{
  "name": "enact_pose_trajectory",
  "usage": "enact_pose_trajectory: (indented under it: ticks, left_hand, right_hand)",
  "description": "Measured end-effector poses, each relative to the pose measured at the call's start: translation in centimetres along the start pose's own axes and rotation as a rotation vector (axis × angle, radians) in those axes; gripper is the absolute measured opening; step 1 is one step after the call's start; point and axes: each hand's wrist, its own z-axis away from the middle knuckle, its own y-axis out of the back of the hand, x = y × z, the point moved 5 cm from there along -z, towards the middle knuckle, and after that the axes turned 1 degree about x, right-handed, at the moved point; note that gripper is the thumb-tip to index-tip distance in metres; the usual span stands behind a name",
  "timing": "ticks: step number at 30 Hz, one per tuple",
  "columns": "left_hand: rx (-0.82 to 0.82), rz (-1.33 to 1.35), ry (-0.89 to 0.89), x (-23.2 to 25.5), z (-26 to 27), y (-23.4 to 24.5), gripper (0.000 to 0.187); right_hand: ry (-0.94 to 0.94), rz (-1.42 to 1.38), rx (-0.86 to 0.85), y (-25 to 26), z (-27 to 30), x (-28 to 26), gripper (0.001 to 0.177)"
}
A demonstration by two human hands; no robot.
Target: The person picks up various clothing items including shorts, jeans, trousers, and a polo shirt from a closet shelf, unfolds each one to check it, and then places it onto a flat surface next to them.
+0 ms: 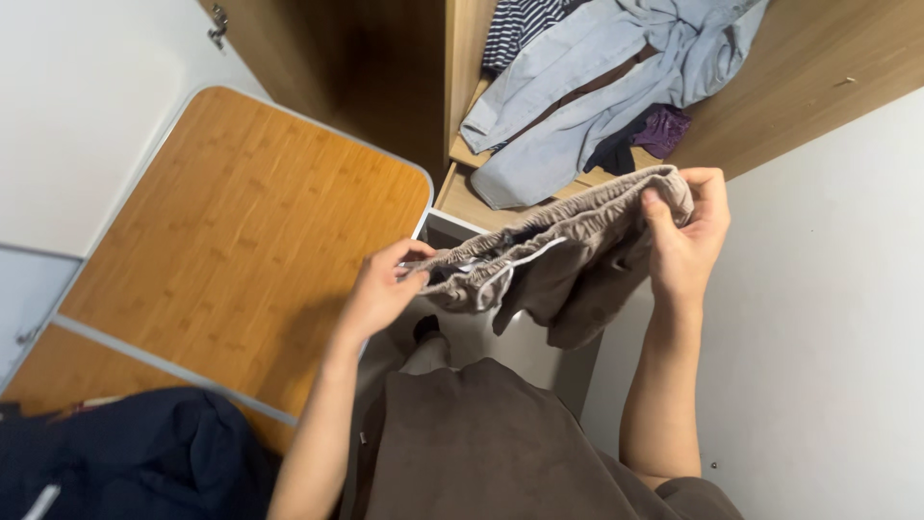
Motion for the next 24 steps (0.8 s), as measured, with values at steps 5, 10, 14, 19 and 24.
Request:
enact_pose_trajectory:
  ticks: [5, 10, 14, 19, 24]
  left_hand:
    - [0.052, -0.027, -0.042, 4.3, 3.4, 1.0, 0.024]
    - [0.057, 0.257, -0.298, 9.7, 7.1, 1.1, 0.029]
    - [-0.012, -0.154, -0.496, 14.3, 11.4, 2.4, 0.033]
    - [-0.072, -0.405, -0.585, 18.1, 15.8, 3.1, 0.031]
    - [-0.064, -0.698, -0.436, 16.8, 18.3, 4.2, 0.033]
  right_hand:
    - [-0.054, 0.180, -0.137, 0.7, 1.1, -0.2, 0.023]
    - [0.025, 0.177, -0.389, -0.3, 2.4, -3.4, 0.028]
    - [0.115, 0.300, -0.590, -1.1, 3.6, -4.3, 0.035]
    - [0.096, 0.286, -0.682, -2.1, 5.6, -5.1, 0.031]
    - [0.274, 0.484, -0.735, -3.0, 8.1, -8.8, 0.026]
